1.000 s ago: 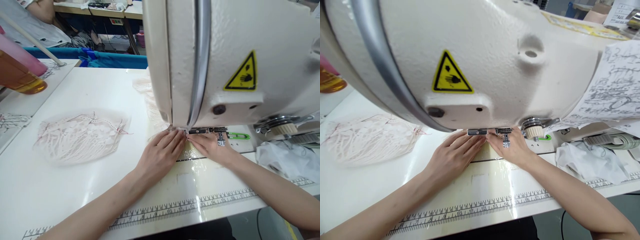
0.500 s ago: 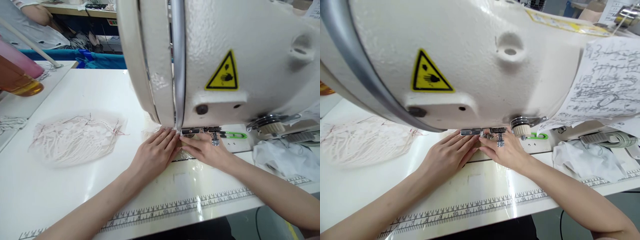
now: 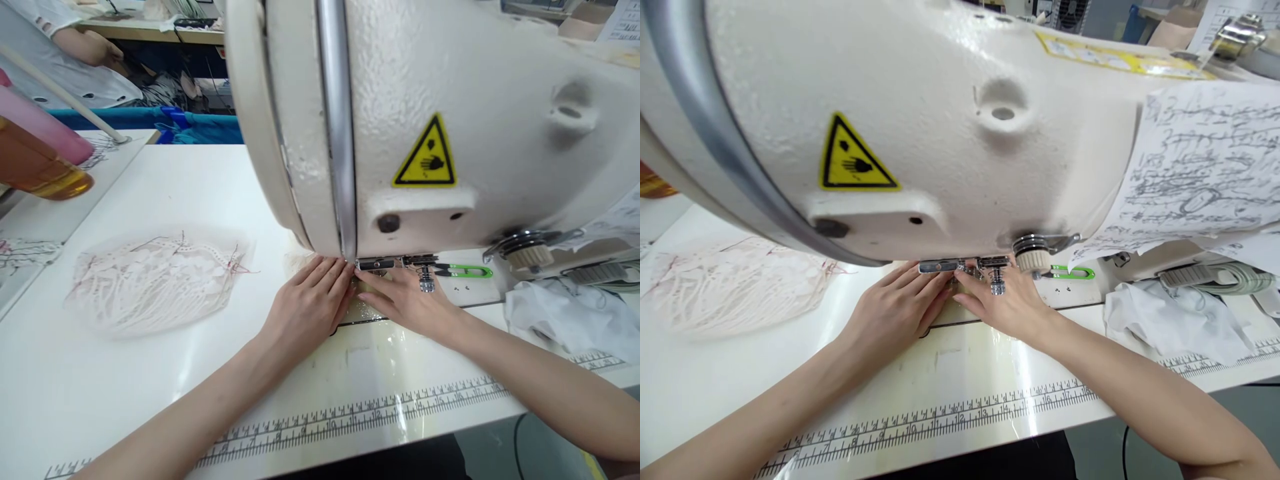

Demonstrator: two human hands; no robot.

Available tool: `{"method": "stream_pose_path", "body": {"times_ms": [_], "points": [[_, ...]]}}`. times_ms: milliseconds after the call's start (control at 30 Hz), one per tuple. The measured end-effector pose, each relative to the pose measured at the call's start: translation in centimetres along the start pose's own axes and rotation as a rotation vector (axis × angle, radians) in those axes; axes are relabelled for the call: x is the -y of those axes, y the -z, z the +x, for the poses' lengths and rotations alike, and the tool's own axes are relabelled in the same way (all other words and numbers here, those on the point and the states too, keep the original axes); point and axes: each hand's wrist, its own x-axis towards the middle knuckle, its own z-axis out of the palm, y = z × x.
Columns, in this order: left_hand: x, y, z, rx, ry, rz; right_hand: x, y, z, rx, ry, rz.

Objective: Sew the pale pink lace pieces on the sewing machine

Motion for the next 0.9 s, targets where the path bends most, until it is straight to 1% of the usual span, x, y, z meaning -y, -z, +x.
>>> {"method": "stream_pose_path", "body": {"times_ms": [200, 400, 500, 700, 800, 900], "points": [[0.0, 0.1, 0.2, 0.031, 0.025, -0.005, -0.2, -0.4, 0.0, 0.050, 0.014, 0.032], [0.0, 0.1, 0.3, 0.033, 0.041, -0.023, -0.4, -1.5, -0.7, 0.018, -0.045, 0.040], [0.0, 0.0, 0.3, 0.021, 0.049, -0.001, -0.7, -0.9, -0.5, 0.037, -0.067, 0.082], [-0.1, 0.0, 0.3, 0.032, 0.072, 0.030, -1.0, 1.6, 0.3, 0.078, -0.108, 0.203], [-0.2, -0.1, 0.1, 0.044, 0.092, 0.032, -1.1, 1.6, 0.3, 0.078, -0.140, 0.215], [-0.7, -0.1, -0.1, 0.063, 0.112, 0.045, -1.2, 0.7, 0.3, -0.004, -0.153, 0.237]]}}
